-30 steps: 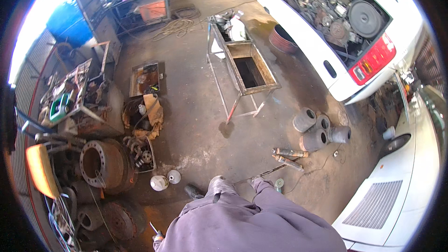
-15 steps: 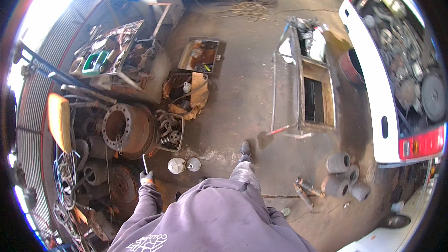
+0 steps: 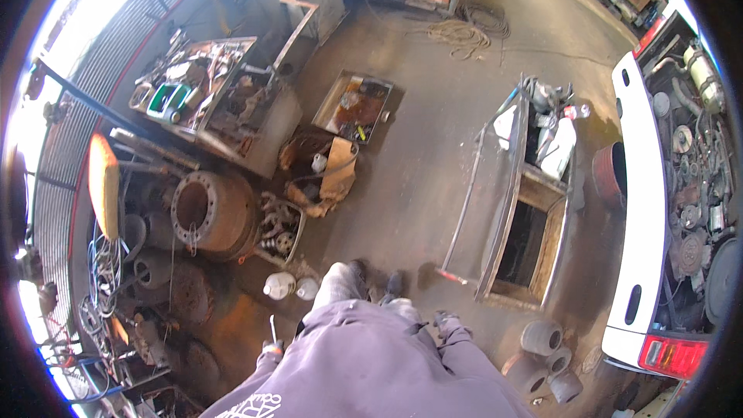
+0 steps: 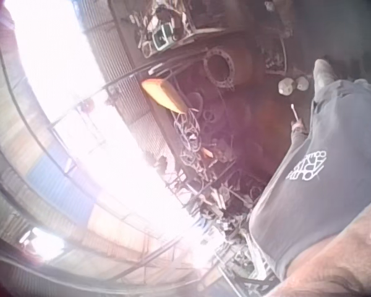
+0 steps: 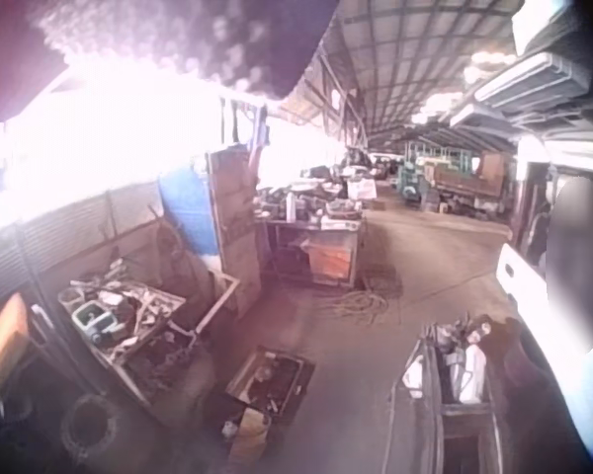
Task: The person retrieves a liquid container and a blowtorch, then sits on the floor to heat a small metal ring. After heating, they use a metal rod to press the ring into a cylindrical component, producing smoke upon contact.
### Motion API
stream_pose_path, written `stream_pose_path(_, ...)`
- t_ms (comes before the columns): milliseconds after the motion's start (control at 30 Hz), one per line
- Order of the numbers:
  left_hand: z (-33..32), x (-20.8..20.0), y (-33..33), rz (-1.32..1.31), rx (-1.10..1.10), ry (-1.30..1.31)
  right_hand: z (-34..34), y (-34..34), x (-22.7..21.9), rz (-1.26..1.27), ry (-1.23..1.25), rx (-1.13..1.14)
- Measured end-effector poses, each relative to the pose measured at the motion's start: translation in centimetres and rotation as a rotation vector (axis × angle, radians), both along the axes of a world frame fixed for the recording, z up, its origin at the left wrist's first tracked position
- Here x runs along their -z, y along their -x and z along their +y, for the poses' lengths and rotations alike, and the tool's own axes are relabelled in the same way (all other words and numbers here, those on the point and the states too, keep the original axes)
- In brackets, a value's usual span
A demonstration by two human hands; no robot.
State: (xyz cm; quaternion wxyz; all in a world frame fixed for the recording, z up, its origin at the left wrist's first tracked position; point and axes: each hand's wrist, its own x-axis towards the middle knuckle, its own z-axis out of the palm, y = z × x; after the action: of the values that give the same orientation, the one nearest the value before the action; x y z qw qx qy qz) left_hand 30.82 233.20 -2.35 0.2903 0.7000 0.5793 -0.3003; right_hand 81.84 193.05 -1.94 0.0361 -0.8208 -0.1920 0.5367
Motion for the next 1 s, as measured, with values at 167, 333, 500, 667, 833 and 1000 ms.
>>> stream_pose_path(167, 1.4, -5.0, -11.2, -0.243, -0.901, -0.081, 4.3, -5.7, 4.8, -0.164, -0.136, -0.562)
stream_pose_path(333, 9.7, 1.7, -17.0, -0.243, -0.790, -0.082, 10.7, -13.3, 2.2, 0.058, -0.040, -0.019)
stream_pose_path(500, 20.7, 1.3, -30.3, -0.435, -0.696, -0.046, 15.6, -21.5, -1.2, 0.121, 0.098, 0.315)
stream_pose_path(667, 34.2, -0.3, -45.2, -0.647, -0.521, -0.250, 20.0, -28.5, -1.4, -0.129, -0.139, 0.442)
stream_pose_path(833, 46.2, -0.9, -54.1, -0.827, -0.593, -0.026, 27.3, -32.5, -4.0, -0.043, -0.032, 0.611)
stream_pose_path(1000, 50.2, -0.4, -55.1, -0.921, -0.239, -0.198, 28.2, -33.2, -4.2, -0.028, -0.133, 0.422)
